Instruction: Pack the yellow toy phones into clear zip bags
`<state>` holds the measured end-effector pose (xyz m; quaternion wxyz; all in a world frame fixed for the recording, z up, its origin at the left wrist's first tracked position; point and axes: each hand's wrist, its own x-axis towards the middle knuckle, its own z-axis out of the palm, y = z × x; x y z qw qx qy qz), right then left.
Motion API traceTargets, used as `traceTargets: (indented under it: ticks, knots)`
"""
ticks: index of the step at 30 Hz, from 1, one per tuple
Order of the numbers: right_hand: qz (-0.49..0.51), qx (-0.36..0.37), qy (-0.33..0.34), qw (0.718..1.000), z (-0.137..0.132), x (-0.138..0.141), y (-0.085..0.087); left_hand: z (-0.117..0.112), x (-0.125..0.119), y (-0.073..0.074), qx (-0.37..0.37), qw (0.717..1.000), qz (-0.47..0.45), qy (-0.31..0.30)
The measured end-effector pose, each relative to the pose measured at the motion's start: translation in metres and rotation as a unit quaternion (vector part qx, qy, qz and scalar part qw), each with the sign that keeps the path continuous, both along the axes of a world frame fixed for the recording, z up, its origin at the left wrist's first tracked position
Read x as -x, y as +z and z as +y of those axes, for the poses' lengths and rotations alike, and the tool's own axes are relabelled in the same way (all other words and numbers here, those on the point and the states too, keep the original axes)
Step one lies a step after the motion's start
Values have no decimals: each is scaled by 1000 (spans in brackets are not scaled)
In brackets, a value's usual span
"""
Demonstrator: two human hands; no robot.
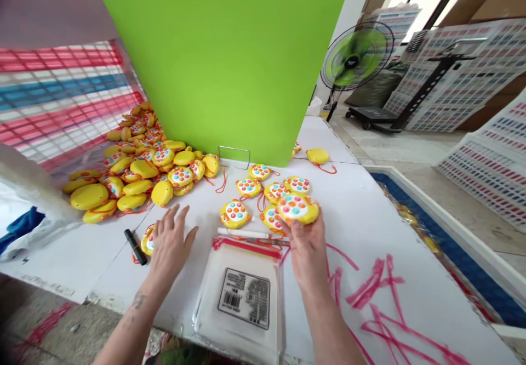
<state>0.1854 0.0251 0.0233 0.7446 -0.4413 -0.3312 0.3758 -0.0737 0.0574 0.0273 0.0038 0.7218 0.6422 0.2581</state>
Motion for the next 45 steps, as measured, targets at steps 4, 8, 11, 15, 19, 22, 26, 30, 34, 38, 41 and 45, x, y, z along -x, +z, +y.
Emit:
traceTargets:
  ticks: [4,8,11,15,19,22,26,30,34,38,41,45]
  knots:
    - [-17,8,-38,999,-4,1,-2,2,20,-9,76,986,134,62]
    - [-144,16,-43,989,-11,19,-10,9,17,-16,83,987,141,-2]
    - [-274,-2,-37,961,-16,27,-14,15,8,-17,77,988,132,21]
    - [-418,-32,40,907,-20,32,-17,19,6,-17,79,987,126,65]
    - [-444,-20,148,884,-24,42,-19,23,9,-12,69,996,55,21]
    - [-463,-4,194,865,-25,51,-25,26,-2,-6,54,992,-110,-27]
    - [-487,21,217,846,-24,59,-40,20,-35,-2,93,903,-405,-108]
    - [-451,56,189,871,-21,60,-45,2,-61,-5,194,811,-507,-217]
    - [-340,83,182,919,-19,55,-38,-8,-62,-11,234,777,-524,-260]
    - [-129,105,211,963,-17,50,-34,-6,-55,-16,141,854,-452,-215]
    - [10,119,187,975,-13,46,-35,-6,-56,-17,143,876,-415,-198]
    - [88,108,190,972,-11,44,-31,-9,-59,-13,227,848,-435,-202]
